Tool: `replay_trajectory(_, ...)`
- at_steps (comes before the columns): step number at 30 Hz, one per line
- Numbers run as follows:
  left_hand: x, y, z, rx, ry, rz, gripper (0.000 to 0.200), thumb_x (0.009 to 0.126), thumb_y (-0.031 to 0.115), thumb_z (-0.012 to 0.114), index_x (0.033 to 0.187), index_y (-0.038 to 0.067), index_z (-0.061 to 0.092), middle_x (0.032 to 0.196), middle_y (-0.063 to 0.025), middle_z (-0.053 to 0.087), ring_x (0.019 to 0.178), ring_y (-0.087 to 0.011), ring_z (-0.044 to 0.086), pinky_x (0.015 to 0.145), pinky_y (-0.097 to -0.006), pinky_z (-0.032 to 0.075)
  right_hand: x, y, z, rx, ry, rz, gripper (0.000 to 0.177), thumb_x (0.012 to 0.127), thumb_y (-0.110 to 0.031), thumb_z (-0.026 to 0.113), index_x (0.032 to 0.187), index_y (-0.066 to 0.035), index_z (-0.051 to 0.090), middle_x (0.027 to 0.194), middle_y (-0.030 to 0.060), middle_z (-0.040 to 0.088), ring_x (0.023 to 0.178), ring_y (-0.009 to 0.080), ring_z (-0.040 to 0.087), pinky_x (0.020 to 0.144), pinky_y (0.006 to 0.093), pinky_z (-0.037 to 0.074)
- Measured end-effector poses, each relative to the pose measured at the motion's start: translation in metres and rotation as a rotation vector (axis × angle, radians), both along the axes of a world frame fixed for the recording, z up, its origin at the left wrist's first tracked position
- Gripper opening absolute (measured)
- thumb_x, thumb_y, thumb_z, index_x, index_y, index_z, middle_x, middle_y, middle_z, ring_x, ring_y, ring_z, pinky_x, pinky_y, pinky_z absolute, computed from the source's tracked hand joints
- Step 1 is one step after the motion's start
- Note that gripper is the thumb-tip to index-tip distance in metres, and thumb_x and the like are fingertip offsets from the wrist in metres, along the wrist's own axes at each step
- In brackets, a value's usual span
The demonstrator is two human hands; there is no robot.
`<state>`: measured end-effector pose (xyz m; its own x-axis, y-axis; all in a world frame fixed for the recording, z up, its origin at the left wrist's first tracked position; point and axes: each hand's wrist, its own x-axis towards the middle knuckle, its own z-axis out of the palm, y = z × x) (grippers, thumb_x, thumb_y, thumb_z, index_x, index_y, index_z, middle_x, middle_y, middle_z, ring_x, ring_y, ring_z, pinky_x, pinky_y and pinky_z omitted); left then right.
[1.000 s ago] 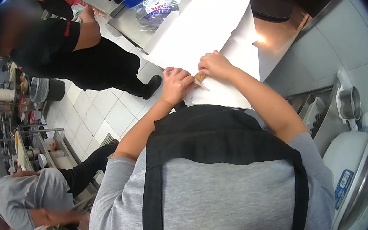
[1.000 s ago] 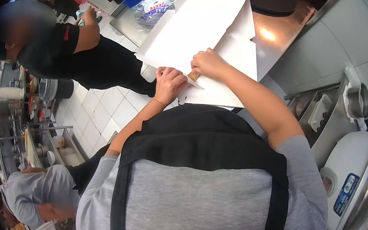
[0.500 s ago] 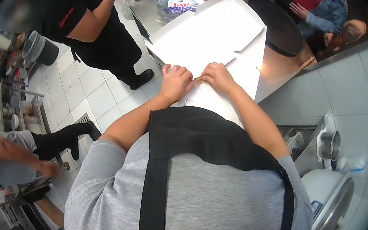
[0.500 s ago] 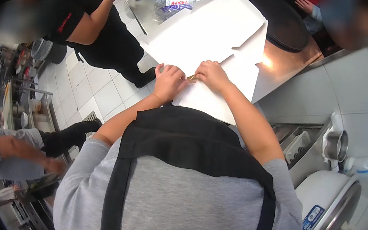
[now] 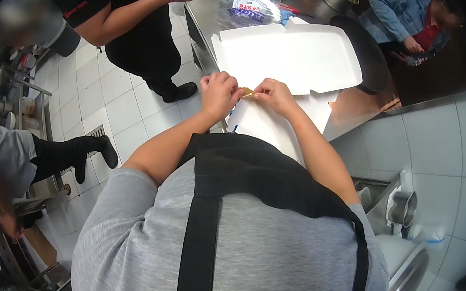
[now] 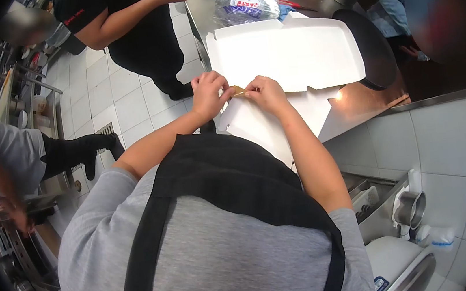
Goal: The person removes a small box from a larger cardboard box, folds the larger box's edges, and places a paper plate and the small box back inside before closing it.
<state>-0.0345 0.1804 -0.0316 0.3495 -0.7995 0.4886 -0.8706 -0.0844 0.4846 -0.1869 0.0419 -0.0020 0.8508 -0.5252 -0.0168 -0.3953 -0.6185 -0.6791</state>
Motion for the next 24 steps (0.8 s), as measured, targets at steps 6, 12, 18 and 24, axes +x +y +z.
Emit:
replay_trajectory(6, 0.007, -0.008, 0.002, -0.004, -0.213, -0.258, 0.012, 0.076, 0.018, 0.069, 0.082, 0.011, 0.062, 0.087, -0.0026, 0.055, 0.094, -0.0227, 0.053, 0.087, -0.0402, 0.038, 0.006, 0.000, -0.003, -0.010, -0.021, -0.110, 0.011, 0.076, -0.011, 0.072, 0.085, -0.005, 0.073, 0.083, 0.0105, 0.067, 0.075, 0.0234, 0.063, 0.072, 0.0339, 0.051)
replay_trajectory(12, 0.009, -0.017, 0.016, 0.087, -0.375, -0.292, 0.008, 0.078, 0.017, 0.064, 0.082, 0.011, 0.064, 0.089, -0.0021, 0.053, 0.092, -0.0208, 0.053, 0.086, -0.0393, 0.039, 0.010, 0.003, -0.003, 0.067, -0.073, -0.158, 0.018, 0.074, -0.006, 0.071, 0.092, -0.006, 0.072, 0.076, 0.0103, 0.066, 0.066, 0.0227, 0.062, 0.066, 0.0345, 0.051)
replay_trajectory(18, 0.009, -0.025, 0.035, 0.164, -0.401, -0.325, 0.009, 0.077, 0.020, 0.067, 0.081, 0.012, 0.065, 0.093, -0.0014, 0.053, 0.096, -0.0203, 0.052, 0.086, -0.0405, 0.039, 0.008, 0.010, 0.005, -0.255, -0.162, -0.050, 0.014, 0.074, -0.004, 0.066, 0.088, -0.006, 0.070, 0.071, 0.0104, 0.062, 0.069, 0.0285, 0.060, 0.066, 0.0389, 0.050)
replay_trajectory(24, 0.034, -0.021, 0.047, -0.049, -0.114, -0.303, 0.028, 0.077, 0.004, 0.064, 0.103, 0.013, 0.060, 0.112, -0.0076, 0.054, 0.108, -0.0307, 0.051, 0.091, -0.0440, 0.041, -0.051, 0.023, 0.038, -0.566, -0.005, 0.249, 0.007, 0.074, -0.008, 0.059, 0.076, -0.010, 0.065, 0.077, 0.0051, 0.061, 0.085, 0.0257, 0.056, 0.082, 0.0388, 0.045)
